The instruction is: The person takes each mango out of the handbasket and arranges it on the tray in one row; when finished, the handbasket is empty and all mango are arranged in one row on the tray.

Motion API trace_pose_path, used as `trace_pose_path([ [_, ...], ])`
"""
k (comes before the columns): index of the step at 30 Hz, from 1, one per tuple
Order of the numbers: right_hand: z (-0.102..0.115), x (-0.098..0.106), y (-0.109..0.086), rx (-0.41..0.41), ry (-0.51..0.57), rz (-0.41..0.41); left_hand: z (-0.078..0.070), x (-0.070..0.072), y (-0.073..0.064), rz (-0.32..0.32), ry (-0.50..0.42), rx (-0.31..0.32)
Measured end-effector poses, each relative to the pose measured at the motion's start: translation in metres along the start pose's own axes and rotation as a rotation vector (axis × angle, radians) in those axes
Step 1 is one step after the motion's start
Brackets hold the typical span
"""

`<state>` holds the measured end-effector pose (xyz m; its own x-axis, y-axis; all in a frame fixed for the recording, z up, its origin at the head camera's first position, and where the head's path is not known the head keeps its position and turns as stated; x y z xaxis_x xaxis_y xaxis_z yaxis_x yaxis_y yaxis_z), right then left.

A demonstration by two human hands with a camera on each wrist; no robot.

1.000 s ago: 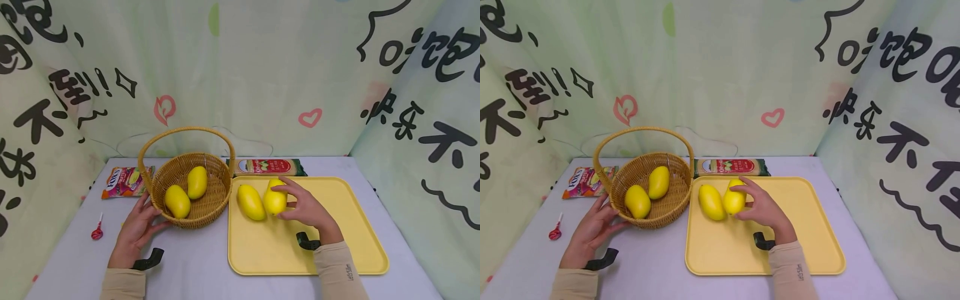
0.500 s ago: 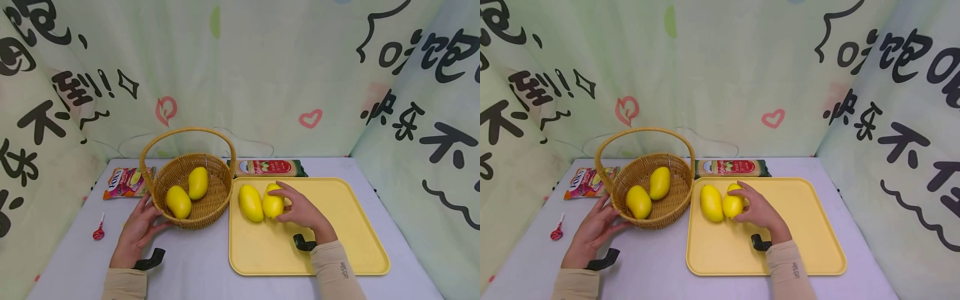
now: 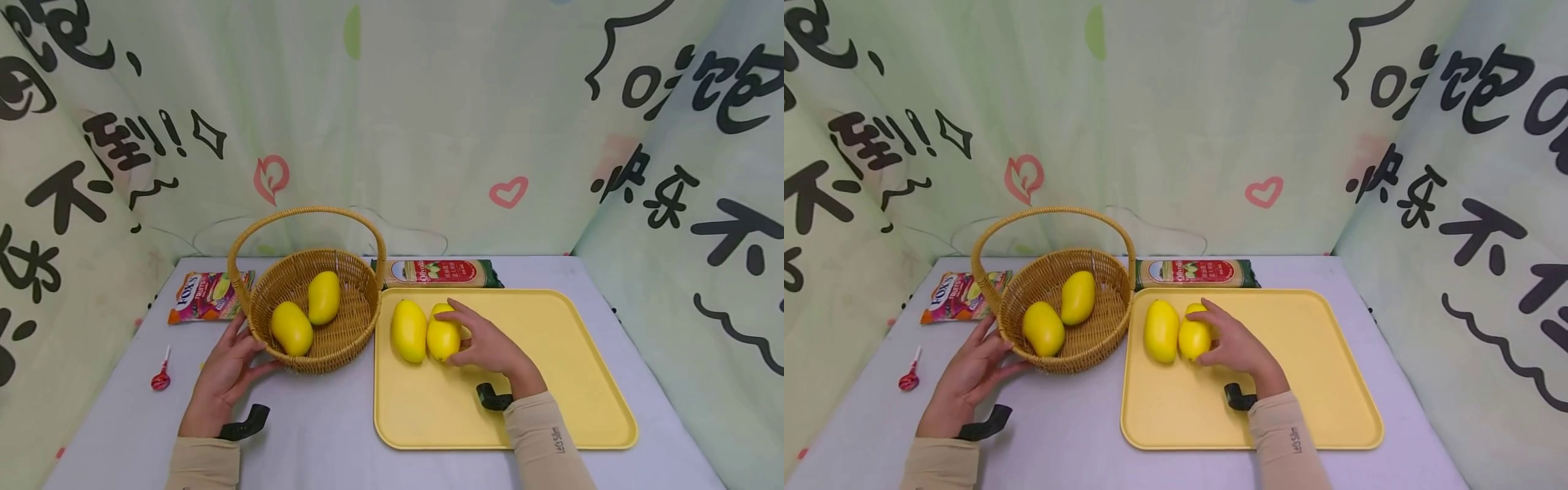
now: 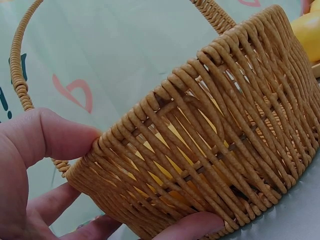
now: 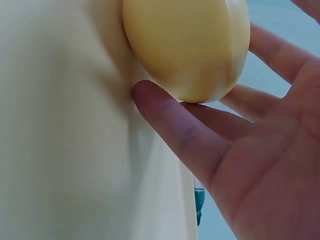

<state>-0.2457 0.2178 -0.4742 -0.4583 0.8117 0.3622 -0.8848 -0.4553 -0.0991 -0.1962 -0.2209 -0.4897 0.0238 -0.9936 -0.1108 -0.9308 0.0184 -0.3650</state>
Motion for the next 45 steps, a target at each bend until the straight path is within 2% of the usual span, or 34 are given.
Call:
trace_pose_path([
  [16,0.005,0.007,-0.004,-0.025,-0.004,-0.031,0.000,0.001,0.003,-0.007,0.017,-0.009],
  [25,0.018,0.018,-0.013,-0.028,-0.036,-0.097,0.001,0.001,0.002,-0.001,0.009,-0.014],
  [33,0.049,0.023,-0.021,0.045,-0.085,-0.210,0.002,0.000,0.003,-0.012,-0.009,0.002],
  [38,0.075,0.018,-0.030,0.119,-0.045,-0.298,0.003,-0.001,0.002,-0.013,-0.004,0.011],
  [42,0.101,-0.002,-0.029,0.190,0.026,-0.294,0.003,0.000,0.001,-0.015,0.016,0.017],
  [45,0.123,-0.022,-0.018,0.233,0.031,-0.242,0.002,0.002,0.001,-0.012,0.012,0.007],
])
Point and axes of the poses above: each hand's wrist, its own y-axis towards the middle knuckle, its own x-axis out of the back of the hand, z = x × y, the point moved 6 cm from there along y, towards the middle knuckle, and after that the axes turned 14 degrees about y, right-handed, at the moved point
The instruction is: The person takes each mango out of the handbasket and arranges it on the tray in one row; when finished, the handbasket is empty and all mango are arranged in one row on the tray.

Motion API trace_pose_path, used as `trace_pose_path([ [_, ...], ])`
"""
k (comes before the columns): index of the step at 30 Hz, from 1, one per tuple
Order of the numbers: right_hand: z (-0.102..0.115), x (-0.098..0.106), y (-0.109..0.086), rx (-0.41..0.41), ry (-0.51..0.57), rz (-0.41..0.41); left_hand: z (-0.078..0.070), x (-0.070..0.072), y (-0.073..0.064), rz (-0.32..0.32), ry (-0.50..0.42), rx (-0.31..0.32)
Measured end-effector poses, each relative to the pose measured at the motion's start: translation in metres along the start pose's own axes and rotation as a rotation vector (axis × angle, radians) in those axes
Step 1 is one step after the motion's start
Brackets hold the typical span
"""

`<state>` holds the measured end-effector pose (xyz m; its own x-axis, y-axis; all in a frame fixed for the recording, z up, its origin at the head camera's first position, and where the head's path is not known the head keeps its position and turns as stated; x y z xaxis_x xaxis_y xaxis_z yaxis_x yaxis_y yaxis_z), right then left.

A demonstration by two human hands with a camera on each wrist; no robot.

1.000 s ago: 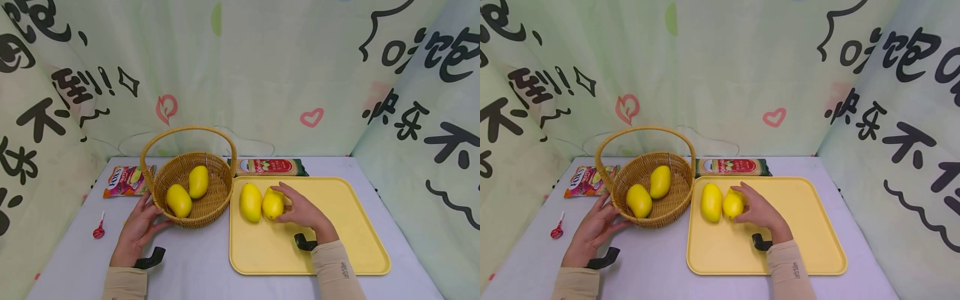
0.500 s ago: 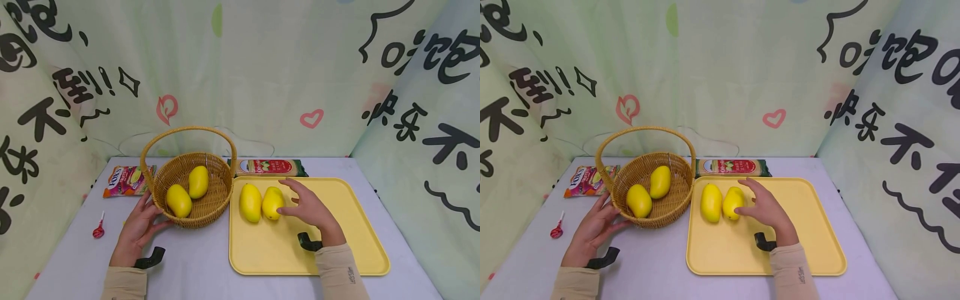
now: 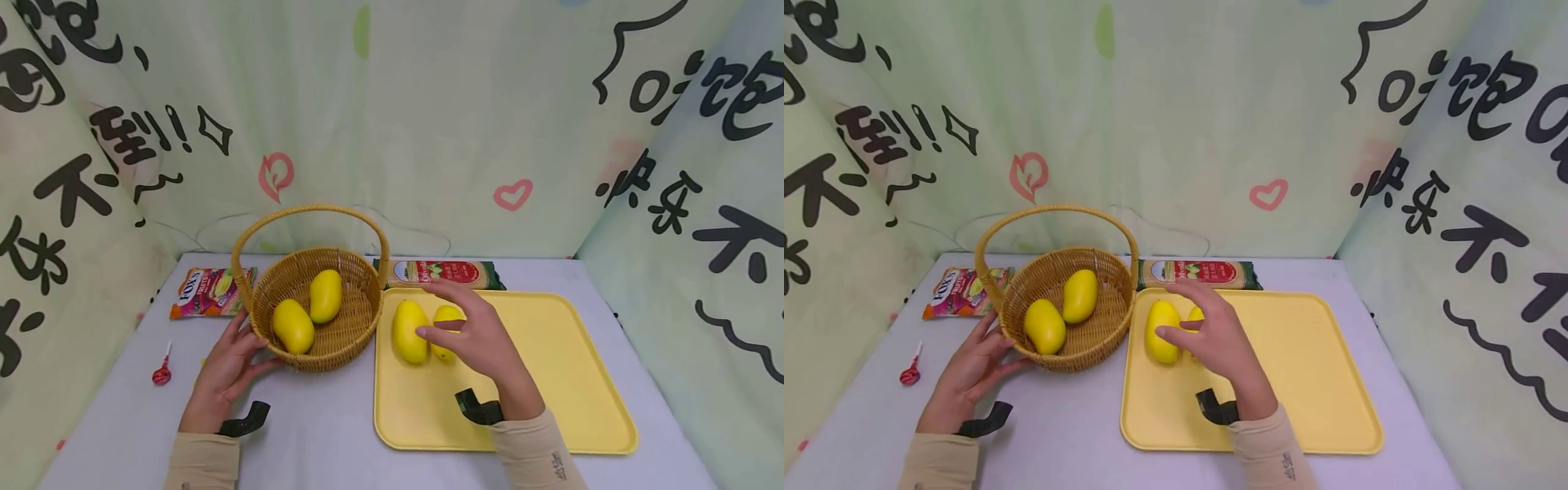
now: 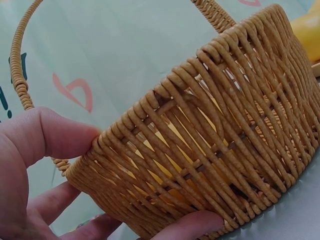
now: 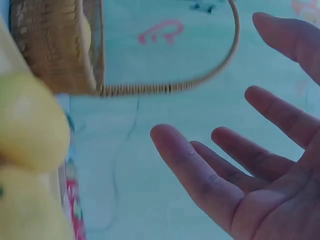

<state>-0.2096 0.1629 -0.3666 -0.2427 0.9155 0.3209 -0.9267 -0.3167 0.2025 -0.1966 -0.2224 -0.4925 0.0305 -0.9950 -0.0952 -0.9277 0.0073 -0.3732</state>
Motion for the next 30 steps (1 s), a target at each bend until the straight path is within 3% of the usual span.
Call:
trace_pose_path([
  [6,0.027,-0.050,0.036,0.040,-0.073,0.152,-0.002,0.001,0.001,0.015,-0.008,-0.025],
  [15,0.036,-0.102,0.087,0.055,-0.291,0.310,-0.002,-0.001,0.000,0.032,-0.035,-0.015],
  [23,0.001,-0.133,0.123,-0.092,-0.332,0.411,-0.001,-0.004,0.001,0.038,-0.028,-0.015],
  [30,-0.027,-0.150,0.146,-0.181,-0.366,0.440,-0.002,-0.002,0.000,0.031,-0.016,-0.021],
])
Point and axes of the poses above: each hand's wrist, its own y-axis towards the middle knuckle, its own x-axis out of the back of the hand, z = x × y, the point moved 6 cm from there along y, towards the middle knuckle, and after that the axes turned 14 degrees about y, right-handed, at the moved point
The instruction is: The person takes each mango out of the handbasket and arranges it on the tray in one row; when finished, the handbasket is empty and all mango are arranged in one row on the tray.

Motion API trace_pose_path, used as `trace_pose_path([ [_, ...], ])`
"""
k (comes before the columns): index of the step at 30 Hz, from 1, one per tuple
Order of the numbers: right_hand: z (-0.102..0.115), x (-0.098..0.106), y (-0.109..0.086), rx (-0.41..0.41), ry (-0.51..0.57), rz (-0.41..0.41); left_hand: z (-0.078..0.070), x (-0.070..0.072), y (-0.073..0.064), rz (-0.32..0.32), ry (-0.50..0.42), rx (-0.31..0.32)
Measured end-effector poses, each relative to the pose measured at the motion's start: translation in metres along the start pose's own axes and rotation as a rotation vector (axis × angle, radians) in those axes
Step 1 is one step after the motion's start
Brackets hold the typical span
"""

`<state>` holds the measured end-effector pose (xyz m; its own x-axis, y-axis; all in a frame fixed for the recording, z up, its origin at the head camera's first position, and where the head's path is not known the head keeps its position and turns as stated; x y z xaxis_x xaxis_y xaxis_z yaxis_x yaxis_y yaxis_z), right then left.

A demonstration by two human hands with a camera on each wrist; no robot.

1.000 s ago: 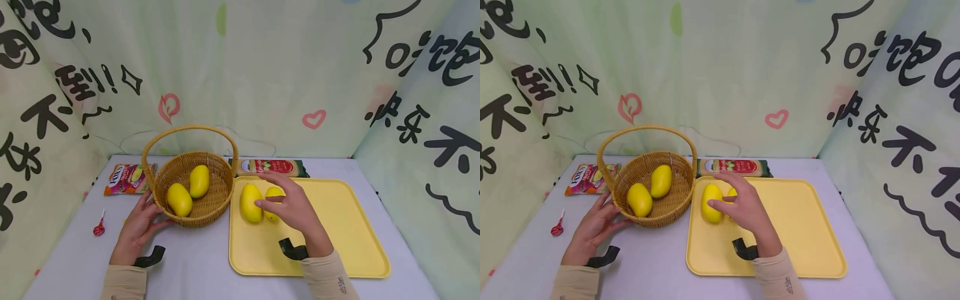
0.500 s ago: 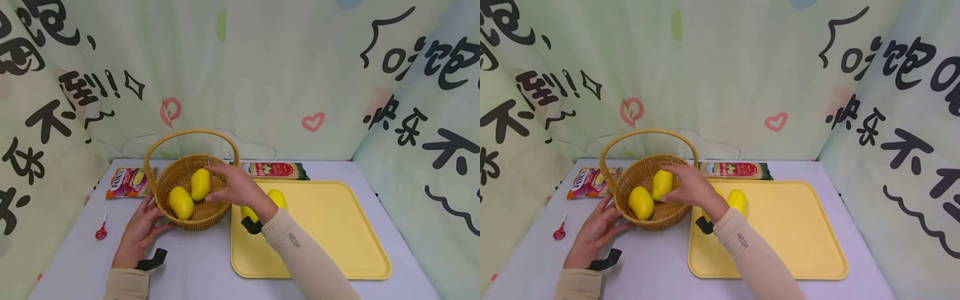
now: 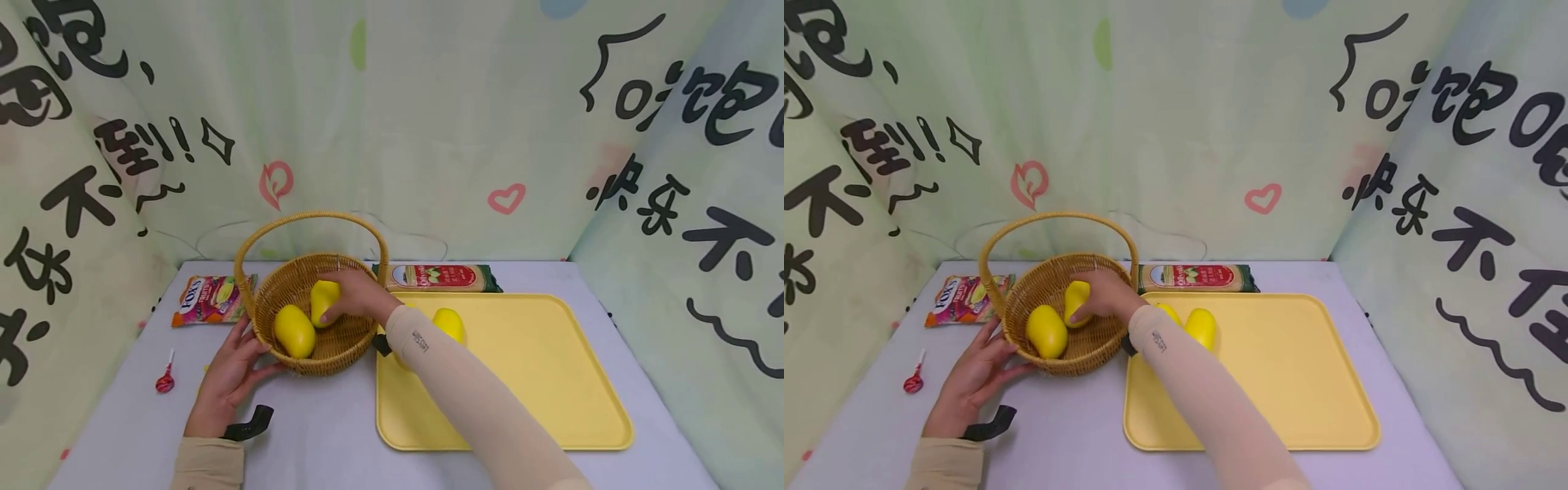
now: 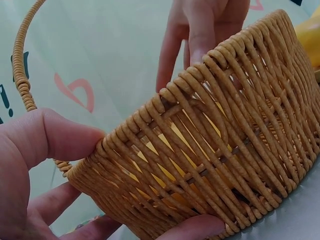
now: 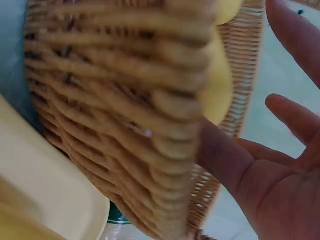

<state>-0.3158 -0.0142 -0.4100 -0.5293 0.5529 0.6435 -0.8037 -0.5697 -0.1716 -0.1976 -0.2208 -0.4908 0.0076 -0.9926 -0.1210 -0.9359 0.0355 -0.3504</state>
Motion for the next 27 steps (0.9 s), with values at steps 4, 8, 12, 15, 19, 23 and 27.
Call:
trace_pose_path([
  [4,-0.005,-0.004,0.011,-0.040,0.010,0.005,0.002,0.000,0.000,-0.006,-0.016,0.008],
  [8,-0.006,-0.008,0.016,-0.082,0.031,0.034,0.003,0.000,0.000,-0.015,-0.020,0.006],
  [12,-0.004,-0.011,0.019,-0.121,-0.031,0.065,0.001,0.001,0.001,-0.015,-0.022,-0.003],
  [15,-0.002,-0.013,0.019,-0.145,-0.089,0.086,0.001,0.000,0.002,-0.015,-0.021,-0.006],
  [19,-0.001,-0.016,0.018,-0.163,-0.107,0.106,0.001,0.000,0.002,-0.010,-0.019,-0.006],
  [23,0.000,-0.019,0.016,-0.161,-0.105,0.106,0.001,0.000,0.002,-0.008,-0.021,-0.011],
  [27,0.001,-0.021,0.015,-0.140,-0.115,0.103,0.000,0.000,0.002,-0.009,-0.024,-0.011],
])
Point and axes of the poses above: each hand's wrist, its own y-axis towards the middle knuckle, its own x-axis out of the back of the hand, z = x × y, the point moved 6 cm from there along y, towards the middle knuckle, and after that the axes turned 14 degrees about y, right-handed, at the moved point
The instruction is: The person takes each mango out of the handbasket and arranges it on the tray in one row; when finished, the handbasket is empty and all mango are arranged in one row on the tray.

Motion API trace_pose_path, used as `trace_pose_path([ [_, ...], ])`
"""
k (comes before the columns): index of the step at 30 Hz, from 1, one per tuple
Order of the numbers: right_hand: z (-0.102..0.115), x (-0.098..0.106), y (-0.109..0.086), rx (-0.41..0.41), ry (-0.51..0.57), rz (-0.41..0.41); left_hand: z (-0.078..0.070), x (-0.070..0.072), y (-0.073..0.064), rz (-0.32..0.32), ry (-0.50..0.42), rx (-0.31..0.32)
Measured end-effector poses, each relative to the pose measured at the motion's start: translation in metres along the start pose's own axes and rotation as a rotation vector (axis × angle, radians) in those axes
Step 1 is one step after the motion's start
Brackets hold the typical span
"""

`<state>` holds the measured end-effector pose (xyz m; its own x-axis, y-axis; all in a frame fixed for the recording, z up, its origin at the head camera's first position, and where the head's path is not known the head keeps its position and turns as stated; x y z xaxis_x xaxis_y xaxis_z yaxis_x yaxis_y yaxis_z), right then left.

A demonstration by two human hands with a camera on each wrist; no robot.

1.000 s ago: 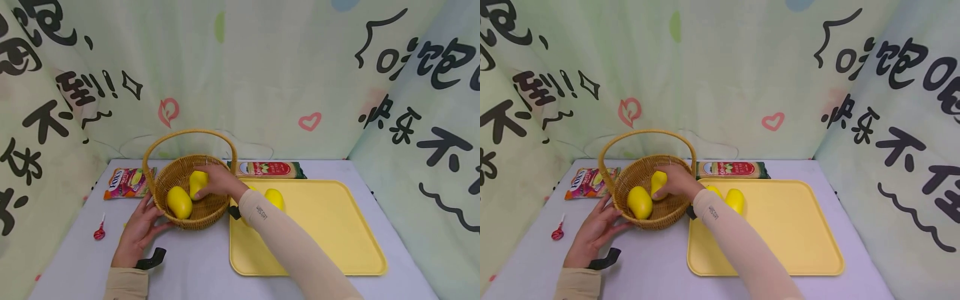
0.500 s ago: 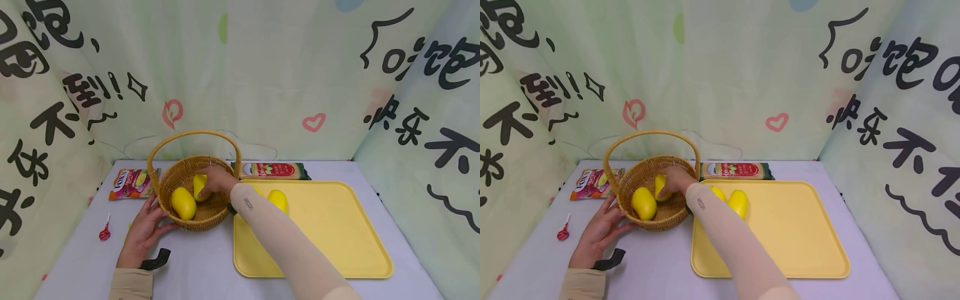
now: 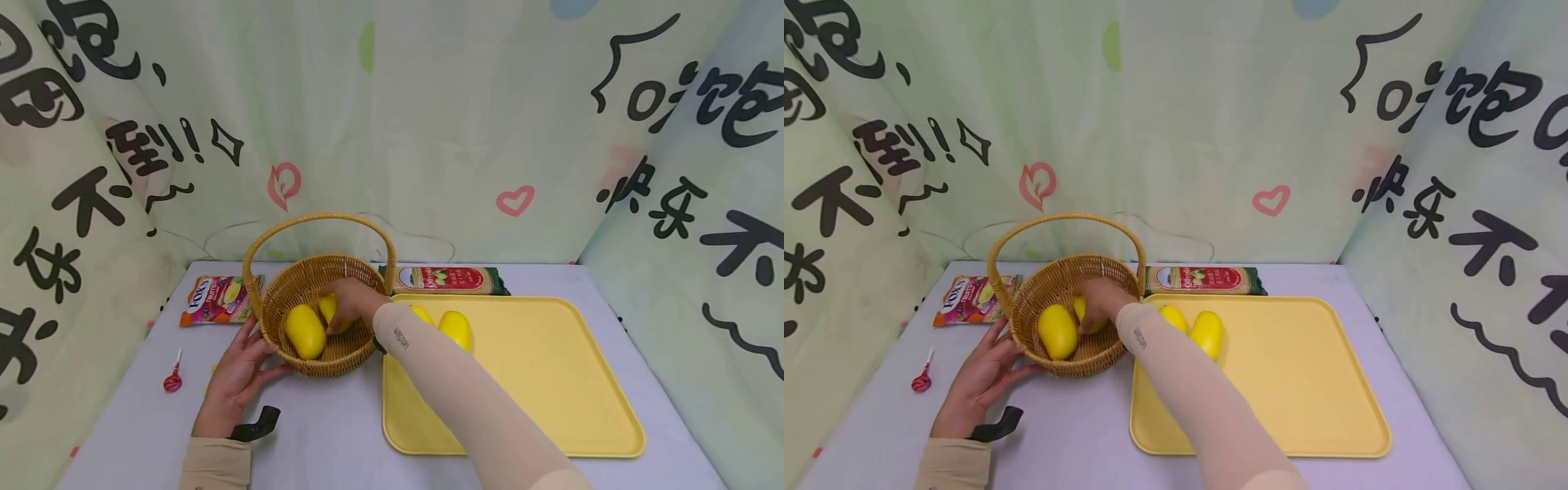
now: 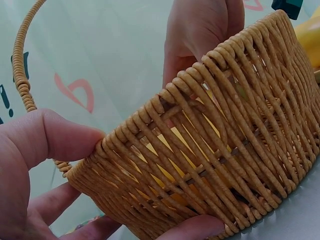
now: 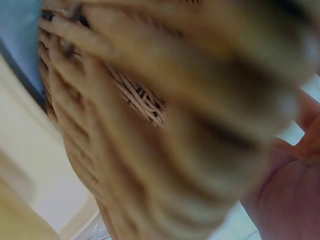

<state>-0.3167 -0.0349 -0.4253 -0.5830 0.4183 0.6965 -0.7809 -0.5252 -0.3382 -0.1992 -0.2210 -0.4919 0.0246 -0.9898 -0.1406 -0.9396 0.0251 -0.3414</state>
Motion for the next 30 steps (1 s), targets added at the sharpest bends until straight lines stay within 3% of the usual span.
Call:
trace_pose_path([
  [17,-0.002,0.008,-0.006,0.039,-0.008,-0.020,0.000,-0.001,-0.001,-0.006,0.004,0.000],
  [23,-0.006,0.015,-0.016,0.065,0.046,-0.042,-0.001,-0.001,-0.002,-0.008,0.015,0.006],
  [30,-0.009,0.023,-0.034,0.172,0.106,-0.088,-0.001,-0.001,-0.001,0.004,0.015,-0.006],
])
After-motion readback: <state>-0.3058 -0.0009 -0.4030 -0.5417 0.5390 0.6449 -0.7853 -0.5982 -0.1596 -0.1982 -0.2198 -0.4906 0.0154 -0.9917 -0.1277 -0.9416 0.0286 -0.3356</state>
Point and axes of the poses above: each hand's wrist, its own y-axis towards the middle knuckle, its own x-axis out of the back of the hand, z = x × y, the point moved 6 cm from there along y, towards the middle knuckle, and after that the axes turned 14 degrees about y, right-handed, at the moved point
